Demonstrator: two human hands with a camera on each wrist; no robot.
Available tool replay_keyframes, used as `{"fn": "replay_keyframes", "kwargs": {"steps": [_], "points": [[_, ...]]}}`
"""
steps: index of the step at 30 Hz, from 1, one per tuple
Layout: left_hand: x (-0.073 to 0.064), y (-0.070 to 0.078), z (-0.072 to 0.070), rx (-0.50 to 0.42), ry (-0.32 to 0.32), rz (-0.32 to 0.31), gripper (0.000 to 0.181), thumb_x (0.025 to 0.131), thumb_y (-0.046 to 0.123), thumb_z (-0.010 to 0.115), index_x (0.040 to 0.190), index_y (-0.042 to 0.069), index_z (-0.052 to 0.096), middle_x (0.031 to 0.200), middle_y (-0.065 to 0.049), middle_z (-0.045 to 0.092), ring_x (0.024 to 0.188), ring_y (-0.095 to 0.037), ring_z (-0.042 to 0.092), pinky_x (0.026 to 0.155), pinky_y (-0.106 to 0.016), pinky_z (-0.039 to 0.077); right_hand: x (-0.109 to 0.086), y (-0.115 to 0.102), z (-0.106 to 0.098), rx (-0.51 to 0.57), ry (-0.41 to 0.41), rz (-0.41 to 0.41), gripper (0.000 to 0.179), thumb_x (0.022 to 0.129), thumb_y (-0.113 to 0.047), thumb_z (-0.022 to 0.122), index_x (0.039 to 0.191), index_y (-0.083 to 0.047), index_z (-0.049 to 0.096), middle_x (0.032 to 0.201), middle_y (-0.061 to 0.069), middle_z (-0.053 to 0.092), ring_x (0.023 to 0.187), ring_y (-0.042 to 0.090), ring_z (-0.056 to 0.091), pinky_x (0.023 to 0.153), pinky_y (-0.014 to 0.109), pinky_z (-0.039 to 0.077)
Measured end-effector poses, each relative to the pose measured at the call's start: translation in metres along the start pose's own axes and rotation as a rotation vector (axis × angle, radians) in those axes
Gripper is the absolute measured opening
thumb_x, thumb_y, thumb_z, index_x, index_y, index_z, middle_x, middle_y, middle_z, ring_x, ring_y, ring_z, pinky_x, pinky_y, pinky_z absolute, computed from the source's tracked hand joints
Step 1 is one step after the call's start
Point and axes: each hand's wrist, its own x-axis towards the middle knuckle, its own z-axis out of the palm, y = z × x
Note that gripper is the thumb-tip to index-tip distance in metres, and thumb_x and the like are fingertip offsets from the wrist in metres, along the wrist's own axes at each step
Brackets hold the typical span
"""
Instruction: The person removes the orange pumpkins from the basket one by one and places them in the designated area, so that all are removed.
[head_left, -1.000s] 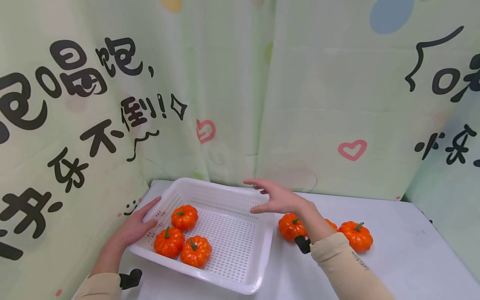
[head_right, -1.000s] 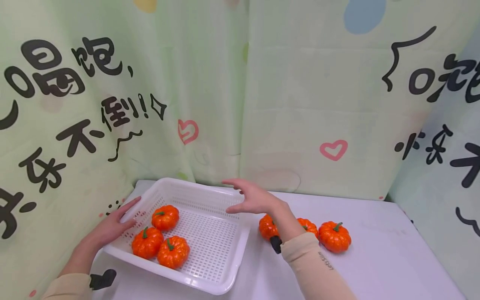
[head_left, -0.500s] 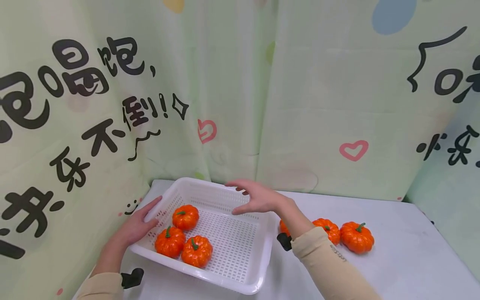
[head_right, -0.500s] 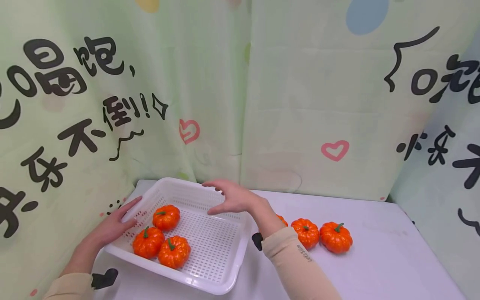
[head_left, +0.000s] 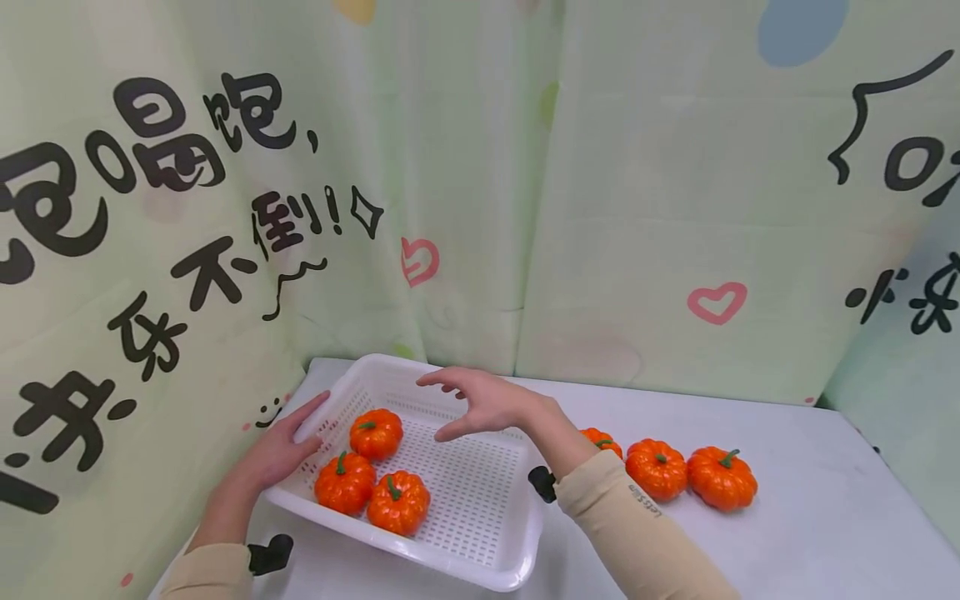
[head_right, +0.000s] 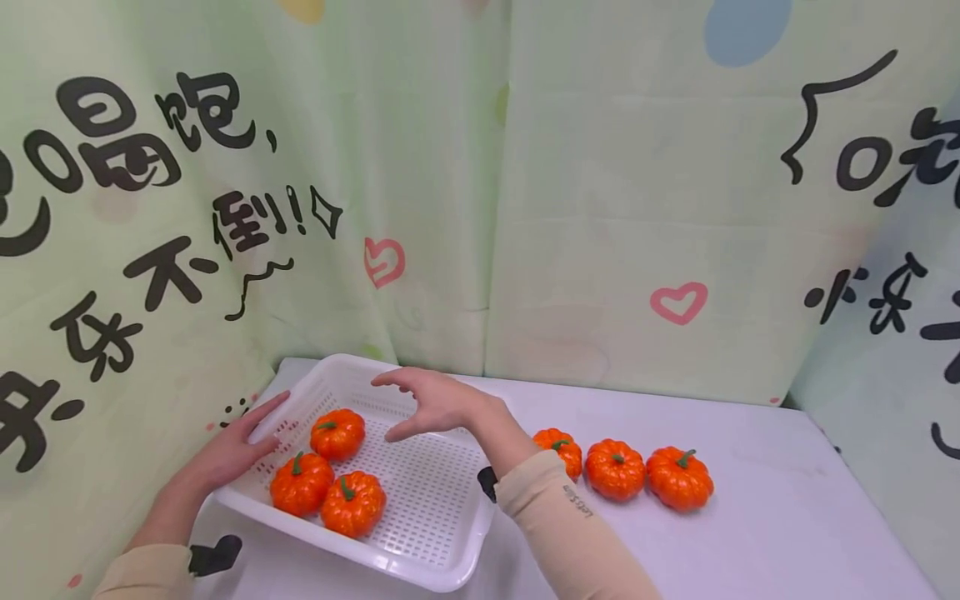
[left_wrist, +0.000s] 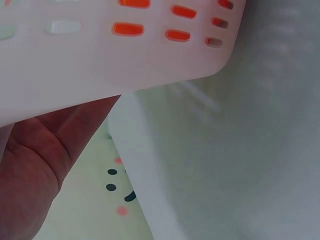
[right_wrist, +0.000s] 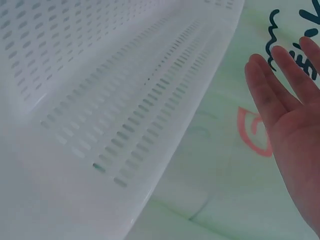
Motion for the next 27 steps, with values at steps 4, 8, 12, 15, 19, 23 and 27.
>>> {"fn": "replay_keyframes", "kwargs": {"steps": [4,8,12,15,19,23,27], "points": [[-0.001,0.000,0.000,-0.008,-0.004,-0.007,0.070,0.100,0.021,0.058,0.162,0.019,0.025,0.159,-0.029,0.026,0.135,-0.055,0.036,0.095,-0.065,0.048,0.007,-0.005,0.005,-0.003,-0.028,0.005,0.069,0.087,-0.026,0.079,0.148,-0.018,0.050,0.148,-0.006,0.050,0.129,0.024,0.049,0.106,0.040,0.045],[-0.001,0.000,0.000,-0.010,-0.004,-0.012,0.069,0.100,0.021,0.058,0.162,0.019,0.026,0.160,-0.028,0.026,0.135,-0.054,0.037,0.095,-0.065,0.048,0.016,-0.006,0.014,-0.005,-0.074,0.004,0.069,0.086,-0.025,0.080,0.148,-0.019,0.050,0.148,-0.007,0.050,0.130,0.022,0.049,0.104,0.037,0.046],[-0.001,0.000,0.000,-0.006,0.003,-0.016,0.069,0.100,0.021,0.058,0.161,0.019,0.027,0.160,-0.027,0.027,0.135,-0.053,0.038,0.095,-0.064,0.048,0.024,-0.006,0.023,-0.006,-0.145,-0.013,0.071,0.085,-0.023,0.081,0.148,-0.015,0.050,0.148,-0.002,0.051,0.129,0.022,0.049,0.105,0.039,0.045],[-0.001,0.000,0.000,-0.009,0.003,-0.015,0.069,0.101,0.022,0.058,0.162,0.019,0.026,0.159,-0.028,0.027,0.134,-0.053,0.038,0.095,-0.065,0.048,0.030,-0.006,0.031,-0.007,-0.198,-0.026,0.072,0.084,-0.021,0.081,0.148,-0.012,0.050,0.149,0.003,0.051,0.130,0.025,0.049,0.106,0.040,0.045],[0.000,-0.001,0.001,-0.017,-0.002,-0.016,0.069,0.100,0.021,0.058,0.162,0.020,0.027,0.160,-0.027,0.027,0.135,-0.053,0.038,0.097,-0.065,0.046,0.034,-0.005,0.041,-0.031,-0.243,-0.033,0.070,0.083,-0.020,0.083,0.145,-0.011,0.054,0.145,0.003,0.054,0.127,0.028,0.052,0.102,0.034,0.046],[0.000,0.000,0.001,-0.013,0.004,-0.015,0.069,0.100,0.020,0.059,0.161,0.019,0.027,0.159,-0.027,0.028,0.135,-0.053,0.038,0.096,-0.064,0.047,0.037,-0.005,0.051,-0.050,-0.283,-0.005,0.068,0.081,-0.021,0.085,0.143,-0.015,0.056,0.143,-0.003,0.055,0.128,0.025,0.051,0.101,0.029,0.046],[0.000,0.001,0.000,-0.009,0.008,-0.010,0.069,0.100,0.020,0.059,0.161,0.018,0.027,0.159,-0.027,0.027,0.136,-0.053,0.036,0.097,-0.065,0.047,0.038,-0.005,0.060,-0.061,-0.327,-0.001,0.070,0.080,-0.021,0.086,0.143,-0.017,0.056,0.143,-0.007,0.053,0.133,0.020,0.048,0.108,0.030,0.041]]}}
